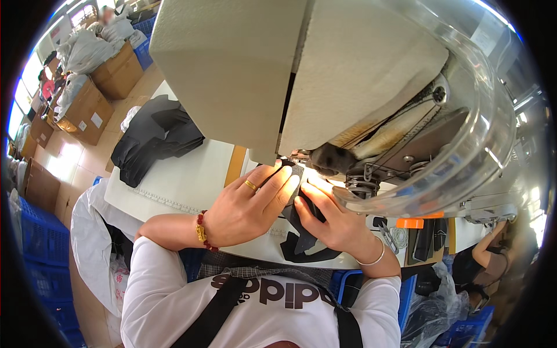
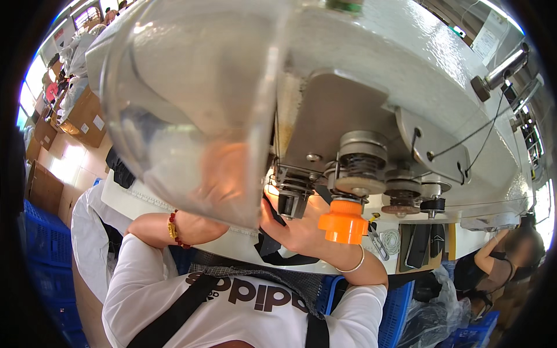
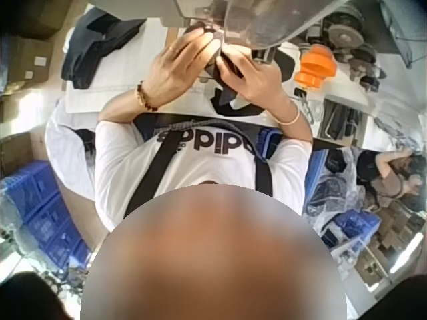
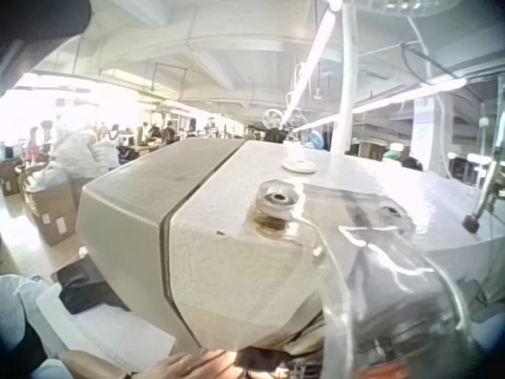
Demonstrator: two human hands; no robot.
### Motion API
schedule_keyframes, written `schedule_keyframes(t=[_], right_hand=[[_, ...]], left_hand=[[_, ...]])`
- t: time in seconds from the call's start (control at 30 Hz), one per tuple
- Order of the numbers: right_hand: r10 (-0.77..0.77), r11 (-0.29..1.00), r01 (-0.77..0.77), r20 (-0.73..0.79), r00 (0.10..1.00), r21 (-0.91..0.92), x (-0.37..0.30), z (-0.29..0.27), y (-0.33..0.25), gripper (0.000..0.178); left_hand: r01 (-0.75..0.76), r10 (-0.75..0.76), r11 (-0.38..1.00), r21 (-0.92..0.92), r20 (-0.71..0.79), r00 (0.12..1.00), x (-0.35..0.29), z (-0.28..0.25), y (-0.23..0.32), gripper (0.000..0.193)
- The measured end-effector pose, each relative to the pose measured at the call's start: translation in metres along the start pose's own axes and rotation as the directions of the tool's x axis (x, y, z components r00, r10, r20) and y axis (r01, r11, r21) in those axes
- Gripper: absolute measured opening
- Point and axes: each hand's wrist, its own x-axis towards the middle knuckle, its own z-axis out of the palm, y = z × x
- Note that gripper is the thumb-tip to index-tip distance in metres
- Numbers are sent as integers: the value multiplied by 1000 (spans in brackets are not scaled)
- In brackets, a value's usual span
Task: Sew together the upper components of a shoe using an industrial sewing machine.
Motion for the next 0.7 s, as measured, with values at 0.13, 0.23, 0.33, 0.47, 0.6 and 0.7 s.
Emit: schedule_keyframes(t=[0.13,0.23,0.33,0.47,0.6,0.7], right_hand=[[10,999,-8,-46,999,31,0,1,0,17],[1,1000,0,-46,999,30,0,0,0,16],[-13,1000,13,-28,1000,1,-1,-1,0,17],[18,1000,-19,-37,999,-5,2,0,-3,19],[98,992,-99,22,995,77,-6,1,-5,19],[23,1000,-23,9,1000,-9,-7,0,-5,18]], left_hand=[[3,-3,1000,4,65,998,-1,-5,3,38],[-28,30,998,60,-30,999,3,-5,2,38],[1,-1,1000,7,-51,999,3,-3,1,39],[4,-3,1000,19,-12,1000,2,-6,1,39],[-58,56,996,68,26,998,-6,0,0,38],[-42,40,996,76,20,999,-8,2,2,35]])
